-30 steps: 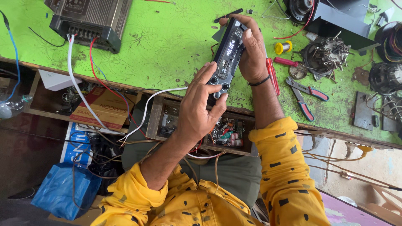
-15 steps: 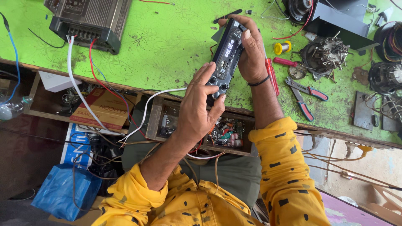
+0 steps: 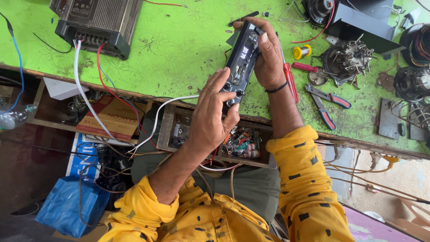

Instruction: The person strips and twists wires, then connects them to a car stereo unit. They test the stereo by turning knobs and pressing buttons, confirming the display lights up.

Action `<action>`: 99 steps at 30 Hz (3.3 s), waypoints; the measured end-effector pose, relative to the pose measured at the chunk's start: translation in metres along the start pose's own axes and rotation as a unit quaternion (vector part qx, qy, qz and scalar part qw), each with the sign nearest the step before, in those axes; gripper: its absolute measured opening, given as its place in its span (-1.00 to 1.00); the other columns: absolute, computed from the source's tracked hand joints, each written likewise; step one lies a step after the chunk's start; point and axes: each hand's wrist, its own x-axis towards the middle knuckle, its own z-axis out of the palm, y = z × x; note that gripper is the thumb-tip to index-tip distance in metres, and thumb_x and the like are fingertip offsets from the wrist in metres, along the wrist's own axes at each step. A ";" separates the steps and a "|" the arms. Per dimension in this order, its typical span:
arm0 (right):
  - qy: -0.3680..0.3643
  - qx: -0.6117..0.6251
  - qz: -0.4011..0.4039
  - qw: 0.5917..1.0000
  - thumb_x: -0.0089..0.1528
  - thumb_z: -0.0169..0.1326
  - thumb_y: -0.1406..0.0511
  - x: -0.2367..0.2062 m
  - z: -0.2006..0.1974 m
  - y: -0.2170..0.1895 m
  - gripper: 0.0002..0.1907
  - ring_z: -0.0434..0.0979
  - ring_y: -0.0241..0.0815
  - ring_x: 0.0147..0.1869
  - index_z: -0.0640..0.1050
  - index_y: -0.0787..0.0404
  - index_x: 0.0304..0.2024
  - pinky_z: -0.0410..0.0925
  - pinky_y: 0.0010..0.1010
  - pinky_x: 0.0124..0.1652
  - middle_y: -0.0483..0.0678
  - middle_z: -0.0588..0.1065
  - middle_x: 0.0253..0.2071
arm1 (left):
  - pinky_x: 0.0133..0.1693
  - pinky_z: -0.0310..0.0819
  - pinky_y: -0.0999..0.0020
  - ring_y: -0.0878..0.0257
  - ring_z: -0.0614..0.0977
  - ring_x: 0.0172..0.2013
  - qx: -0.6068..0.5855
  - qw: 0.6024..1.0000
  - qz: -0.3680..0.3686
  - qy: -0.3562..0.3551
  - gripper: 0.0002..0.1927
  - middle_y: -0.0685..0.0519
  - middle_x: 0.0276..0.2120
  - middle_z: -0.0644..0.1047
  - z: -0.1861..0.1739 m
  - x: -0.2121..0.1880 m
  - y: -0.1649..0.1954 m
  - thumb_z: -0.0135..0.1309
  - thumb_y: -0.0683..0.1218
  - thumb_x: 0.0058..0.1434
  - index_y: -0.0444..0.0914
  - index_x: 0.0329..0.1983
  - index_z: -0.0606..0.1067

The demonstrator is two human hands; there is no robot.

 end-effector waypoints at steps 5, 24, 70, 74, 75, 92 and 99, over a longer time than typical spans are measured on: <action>-0.001 0.001 -0.001 1.000 0.45 -0.01 -0.04 0.000 0.001 0.000 -0.34 0.52 -0.18 0.23 0.28 0.33 0.35 0.49 -0.29 0.20 0.16 0.42 0.32 | 0.44 0.27 -0.11 -0.25 0.37 0.42 -0.001 1.000 0.004 0.003 -0.74 -0.33 0.39 0.30 0.001 0.000 -0.001 0.10 -0.17 0.40 -0.33 0.06 0.33; -0.003 -0.003 -0.004 1.000 0.45 0.00 -0.02 0.000 -0.001 0.000 -0.34 0.52 -0.19 0.22 0.28 0.32 0.36 0.46 -0.33 0.19 0.16 0.43 0.33 | 0.44 0.28 -0.11 -0.26 0.38 0.41 0.002 1.000 0.008 0.004 -0.73 -0.33 0.37 0.31 0.001 0.000 -0.001 0.12 -0.18 0.38 -0.33 0.05 0.34; -0.002 -0.030 -0.021 0.999 0.47 -0.11 -0.13 -0.001 0.001 0.000 -0.30 0.51 -0.20 0.21 0.30 0.30 0.35 0.47 -0.32 0.17 0.14 0.44 0.31 | 0.44 0.29 -0.10 -0.25 0.37 0.42 0.001 1.000 0.006 0.004 -0.72 -0.34 0.39 0.29 0.002 -0.002 -0.001 0.11 -0.19 0.39 -0.33 0.08 0.33; 0.003 -0.027 -0.020 0.999 0.46 -0.11 -0.13 0.000 0.000 0.002 -0.29 0.51 -0.18 0.25 0.30 0.30 0.34 0.47 -0.33 0.17 0.14 0.44 0.30 | 0.45 0.26 -0.10 -0.26 0.37 0.42 -0.013 1.000 0.003 0.002 -0.70 -0.34 0.38 0.30 0.000 0.000 0.001 0.09 -0.14 0.42 -0.34 0.11 0.32; 0.004 -0.026 -0.020 0.999 0.46 -0.11 -0.13 0.000 0.000 0.002 -0.29 0.51 -0.17 0.27 0.30 0.30 0.34 0.47 -0.33 0.17 0.15 0.45 0.30 | 0.45 0.25 -0.09 -0.25 0.36 0.42 -0.027 1.000 0.002 0.003 -0.67 -0.34 0.38 0.30 -0.002 0.001 0.002 0.08 -0.10 0.44 -0.36 0.13 0.32; -0.009 -0.052 -0.024 0.998 0.46 -0.13 -0.16 0.000 0.003 -0.002 -0.24 0.49 -0.15 0.27 0.29 0.34 0.36 0.43 -0.28 0.24 0.15 0.44 0.31 | 0.27 0.45 0.21 0.05 0.52 0.31 -0.162 0.977 -0.094 -0.106 -0.80 -0.15 0.32 0.46 -0.043 0.040 -0.016 0.09 -0.11 0.43 -0.28 0.01 0.61; -0.017 -0.047 -0.024 0.998 0.46 -0.16 -0.18 0.000 0.003 0.000 -0.22 0.45 -0.10 0.40 0.28 0.33 0.38 0.36 -0.21 0.38 0.15 0.43 0.33 | 0.28 0.44 0.24 0.08 0.54 0.31 -0.198 0.966 -0.136 -0.096 -0.84 -0.14 0.32 0.48 -0.047 0.040 -0.019 0.14 -0.16 0.39 -0.32 -0.03 0.60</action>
